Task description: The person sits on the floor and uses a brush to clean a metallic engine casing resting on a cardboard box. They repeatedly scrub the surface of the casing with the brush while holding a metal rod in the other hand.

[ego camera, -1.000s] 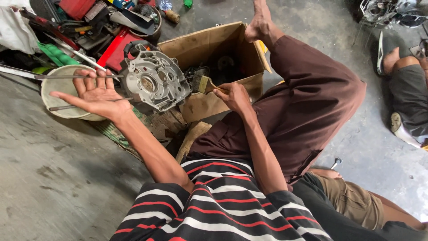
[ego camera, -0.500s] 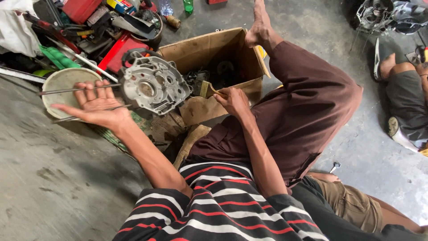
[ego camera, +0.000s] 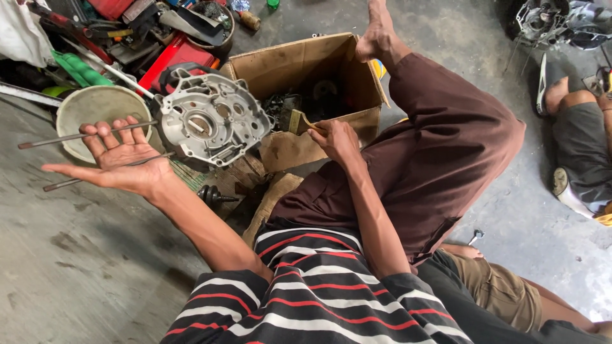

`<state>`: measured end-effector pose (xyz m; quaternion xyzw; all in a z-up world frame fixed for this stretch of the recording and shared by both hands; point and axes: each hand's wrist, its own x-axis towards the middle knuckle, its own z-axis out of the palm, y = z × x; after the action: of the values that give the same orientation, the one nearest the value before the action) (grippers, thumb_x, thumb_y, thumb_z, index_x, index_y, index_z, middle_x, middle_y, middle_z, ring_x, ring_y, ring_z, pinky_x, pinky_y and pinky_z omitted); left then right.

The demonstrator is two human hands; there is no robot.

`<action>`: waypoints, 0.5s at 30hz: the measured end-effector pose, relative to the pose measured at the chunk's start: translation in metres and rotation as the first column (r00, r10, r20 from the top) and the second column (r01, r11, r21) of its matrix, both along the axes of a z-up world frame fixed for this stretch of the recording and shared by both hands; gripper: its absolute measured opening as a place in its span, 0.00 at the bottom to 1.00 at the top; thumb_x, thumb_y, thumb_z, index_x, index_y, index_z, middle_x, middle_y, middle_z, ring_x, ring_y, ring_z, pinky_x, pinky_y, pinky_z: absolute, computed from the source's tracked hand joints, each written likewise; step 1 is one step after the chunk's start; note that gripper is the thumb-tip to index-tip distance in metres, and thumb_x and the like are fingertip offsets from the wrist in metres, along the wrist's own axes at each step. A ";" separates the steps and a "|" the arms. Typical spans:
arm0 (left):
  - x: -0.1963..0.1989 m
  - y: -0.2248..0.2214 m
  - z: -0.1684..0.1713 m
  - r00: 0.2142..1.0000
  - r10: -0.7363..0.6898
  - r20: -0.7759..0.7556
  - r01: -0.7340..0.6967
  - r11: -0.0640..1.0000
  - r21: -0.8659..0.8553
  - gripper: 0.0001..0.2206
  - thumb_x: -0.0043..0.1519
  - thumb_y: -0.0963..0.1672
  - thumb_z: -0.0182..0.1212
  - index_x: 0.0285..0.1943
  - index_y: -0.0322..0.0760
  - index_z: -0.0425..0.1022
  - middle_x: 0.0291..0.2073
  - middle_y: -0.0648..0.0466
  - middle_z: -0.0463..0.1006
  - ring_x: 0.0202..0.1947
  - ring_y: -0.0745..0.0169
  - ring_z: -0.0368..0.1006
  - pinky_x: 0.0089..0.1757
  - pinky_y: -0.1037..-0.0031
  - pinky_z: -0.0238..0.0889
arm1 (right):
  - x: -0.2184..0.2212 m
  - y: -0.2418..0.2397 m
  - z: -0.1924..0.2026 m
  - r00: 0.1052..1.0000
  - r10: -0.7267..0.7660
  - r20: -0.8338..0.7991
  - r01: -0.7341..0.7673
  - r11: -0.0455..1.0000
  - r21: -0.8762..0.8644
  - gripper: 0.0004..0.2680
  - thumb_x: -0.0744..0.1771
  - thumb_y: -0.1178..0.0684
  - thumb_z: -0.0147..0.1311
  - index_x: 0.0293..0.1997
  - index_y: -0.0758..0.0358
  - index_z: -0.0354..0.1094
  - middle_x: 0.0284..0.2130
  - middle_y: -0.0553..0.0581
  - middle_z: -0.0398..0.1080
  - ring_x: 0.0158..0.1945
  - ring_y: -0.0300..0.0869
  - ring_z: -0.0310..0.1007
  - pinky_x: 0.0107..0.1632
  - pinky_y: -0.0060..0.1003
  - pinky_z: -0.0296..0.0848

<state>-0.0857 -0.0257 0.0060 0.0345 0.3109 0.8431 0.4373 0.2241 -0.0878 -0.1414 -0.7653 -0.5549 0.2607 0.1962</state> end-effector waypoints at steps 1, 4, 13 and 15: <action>0.000 0.001 -0.001 1.000 0.003 0.001 -0.003 1.000 -0.002 0.34 0.34 0.64 0.59 0.30 0.33 0.74 0.24 0.53 0.68 0.28 0.54 0.67 0.37 0.67 0.66 | 0.000 0.000 0.000 1.000 0.003 0.001 -0.003 1.000 -0.002 0.11 0.68 0.39 0.55 0.38 0.53 0.78 0.24 0.57 0.75 0.31 0.49 0.75 0.32 0.46 0.61; 0.000 0.003 -0.003 0.999 -0.037 0.027 0.036 0.998 0.043 0.34 0.35 0.63 0.60 0.32 0.33 0.75 0.25 0.52 0.69 0.28 0.53 0.68 0.35 0.66 0.65 | 0.000 0.001 -0.001 1.000 0.014 0.026 -0.014 1.000 0.012 0.11 0.69 0.40 0.54 0.38 0.54 0.77 0.26 0.58 0.75 0.33 0.51 0.75 0.32 0.47 0.63; 0.013 0.013 -0.020 0.985 -0.173 -0.010 0.173 0.985 0.009 0.35 0.35 0.64 0.61 0.35 0.33 0.73 0.31 0.51 0.72 0.31 0.53 0.66 0.36 0.66 0.63 | 0.010 -0.013 -0.005 0.979 -0.195 0.066 0.181 0.968 0.172 0.13 0.69 0.39 0.52 0.37 0.57 0.75 0.24 0.58 0.74 0.30 0.54 0.74 0.29 0.49 0.62; 0.007 0.018 -0.024 0.979 -0.199 -0.038 0.198 0.980 -0.017 0.33 0.35 0.64 0.60 0.31 0.35 0.73 0.31 0.51 0.72 0.32 0.55 0.68 0.35 0.70 0.61 | 0.007 -0.012 0.004 0.995 -0.093 0.023 0.085 0.971 0.225 0.11 0.70 0.43 0.55 0.42 0.58 0.79 0.25 0.57 0.77 0.27 0.47 0.75 0.29 0.46 0.64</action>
<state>-0.0784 -0.0078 -0.0176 0.0793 0.3199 0.7925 0.5132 0.2308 -0.0997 -0.1375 -0.7665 -0.5491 0.1747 0.2835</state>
